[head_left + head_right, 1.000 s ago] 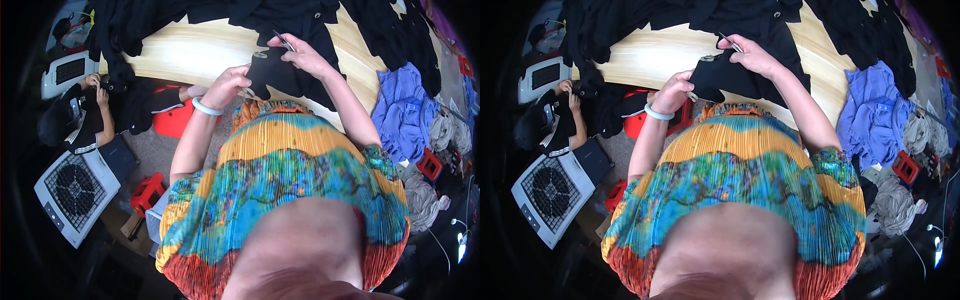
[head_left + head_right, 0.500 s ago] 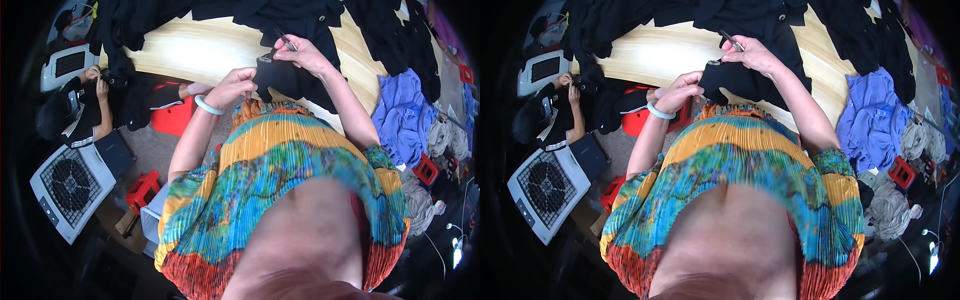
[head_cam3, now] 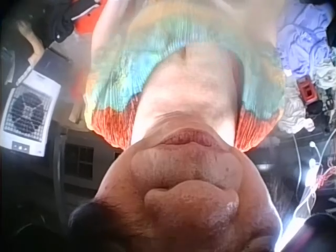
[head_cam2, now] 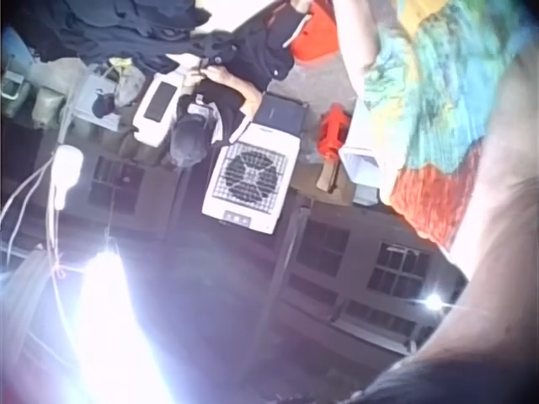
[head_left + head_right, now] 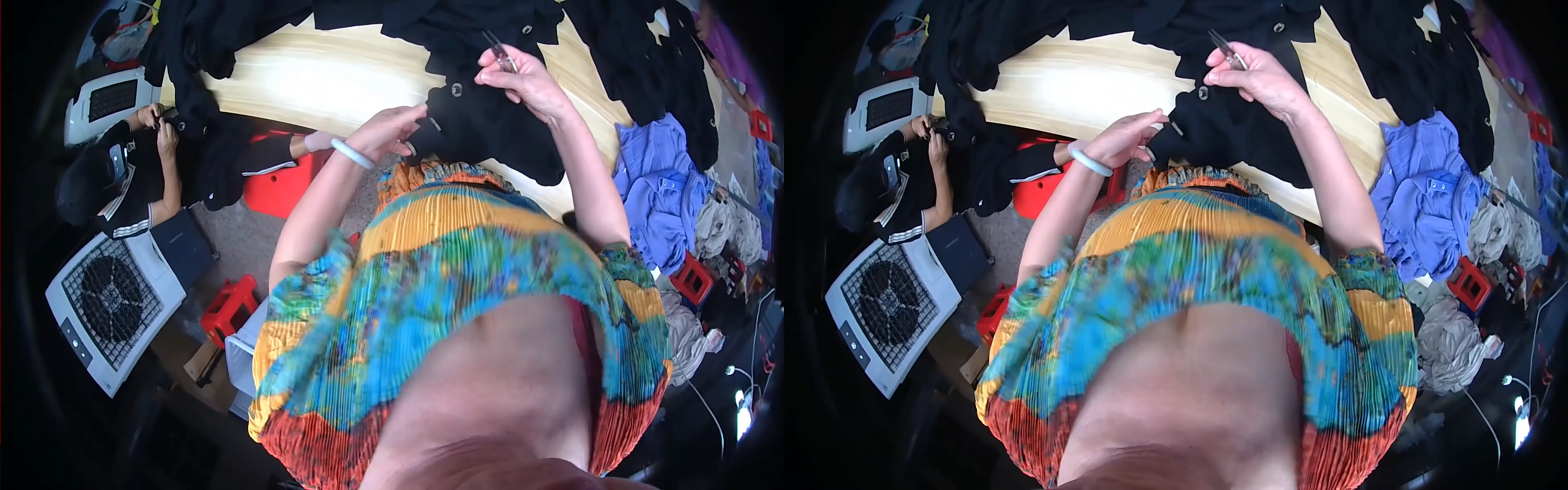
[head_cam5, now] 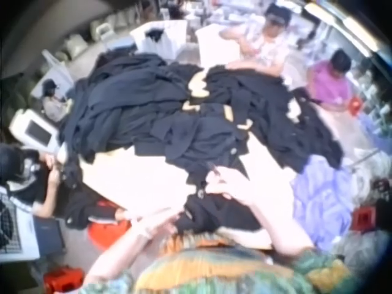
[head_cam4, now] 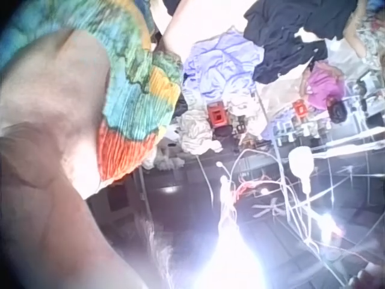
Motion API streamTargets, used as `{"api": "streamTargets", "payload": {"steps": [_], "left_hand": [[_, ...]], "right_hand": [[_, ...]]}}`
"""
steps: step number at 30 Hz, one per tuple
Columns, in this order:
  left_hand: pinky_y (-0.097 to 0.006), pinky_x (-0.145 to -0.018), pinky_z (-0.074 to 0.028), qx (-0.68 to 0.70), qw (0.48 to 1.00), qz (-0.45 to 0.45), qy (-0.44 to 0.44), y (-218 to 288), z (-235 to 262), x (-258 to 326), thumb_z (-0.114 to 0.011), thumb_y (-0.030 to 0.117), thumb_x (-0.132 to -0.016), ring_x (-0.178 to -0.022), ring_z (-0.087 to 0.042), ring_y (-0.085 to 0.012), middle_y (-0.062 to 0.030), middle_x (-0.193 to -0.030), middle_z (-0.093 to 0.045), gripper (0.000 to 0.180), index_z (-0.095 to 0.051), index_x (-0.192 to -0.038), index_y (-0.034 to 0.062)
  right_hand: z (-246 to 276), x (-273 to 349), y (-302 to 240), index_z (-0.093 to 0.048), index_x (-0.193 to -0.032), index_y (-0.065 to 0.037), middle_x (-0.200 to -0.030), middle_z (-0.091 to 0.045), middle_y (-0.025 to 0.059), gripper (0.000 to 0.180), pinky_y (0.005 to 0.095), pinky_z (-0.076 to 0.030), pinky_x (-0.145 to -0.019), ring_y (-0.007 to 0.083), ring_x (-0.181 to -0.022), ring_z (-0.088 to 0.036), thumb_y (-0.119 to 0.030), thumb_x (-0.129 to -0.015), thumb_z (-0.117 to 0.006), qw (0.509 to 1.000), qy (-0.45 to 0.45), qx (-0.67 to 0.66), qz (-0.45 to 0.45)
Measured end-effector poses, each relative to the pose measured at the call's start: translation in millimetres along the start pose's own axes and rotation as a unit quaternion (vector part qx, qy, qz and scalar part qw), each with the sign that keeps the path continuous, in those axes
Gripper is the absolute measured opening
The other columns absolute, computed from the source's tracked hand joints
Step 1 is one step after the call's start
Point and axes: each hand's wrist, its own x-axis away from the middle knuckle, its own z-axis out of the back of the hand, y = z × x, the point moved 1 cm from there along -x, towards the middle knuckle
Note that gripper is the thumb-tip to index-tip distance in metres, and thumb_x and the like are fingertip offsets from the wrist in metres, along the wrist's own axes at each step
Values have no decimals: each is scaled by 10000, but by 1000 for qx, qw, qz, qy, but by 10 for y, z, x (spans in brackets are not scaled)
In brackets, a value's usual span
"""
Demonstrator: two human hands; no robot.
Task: Inspecting black garments and using small snips to trim loose threads around metal grommets.
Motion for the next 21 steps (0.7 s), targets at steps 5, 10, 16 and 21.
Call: {"api": "streamTargets", "payload": {"steps": [5,10,16,21], "left_hand": [[-113,-356,-273,-129,991,4,36,-103,98,-175,-598,119,-754,-527,-432,-10,26,-789,-554,378,-496,-1117,98],[-110,-350,-272,-25,996,-77,-24,104,-10,64,-517,-6,-739,-597,-517,2,-9,-896,-603,473,-472,-1186,143],[-112,-501,-368,3,986,-161,-43,238,31,127,-513,-26,-738,-691,-534,-14,6,-882,-600,440,-495,-1160,95],[-97,-433,-324,0,984,-175,-28,286,-9,139,-545,-1,-725,-648,-501,7,56,-808,-560,400,-551,-1108,114]], "right_hand": [[-180,-33,345,-537,-892,-80,-718,-595,-43,160,158,-258,-418,-4,-514,-387,-171,-770,-588,993,31,109,-30],[-259,-87,420,-535,-923,-71,-849,-584,-41,140,159,-282,-448,3,-530,-377,-157,-815,-513,992,19,125,-16],[-290,-143,161,-516,-982,-72,-872,-555,-39,199,159,-293,-452,4,-524,-369,-208,-842,-474,994,-49,89,-37],[-317,-153,140,-520,-970,-81,-803,-529,-40,214,155,-294,-457,-1,-554,-403,-241,-828,-514,989,-101,90,-61]]}}
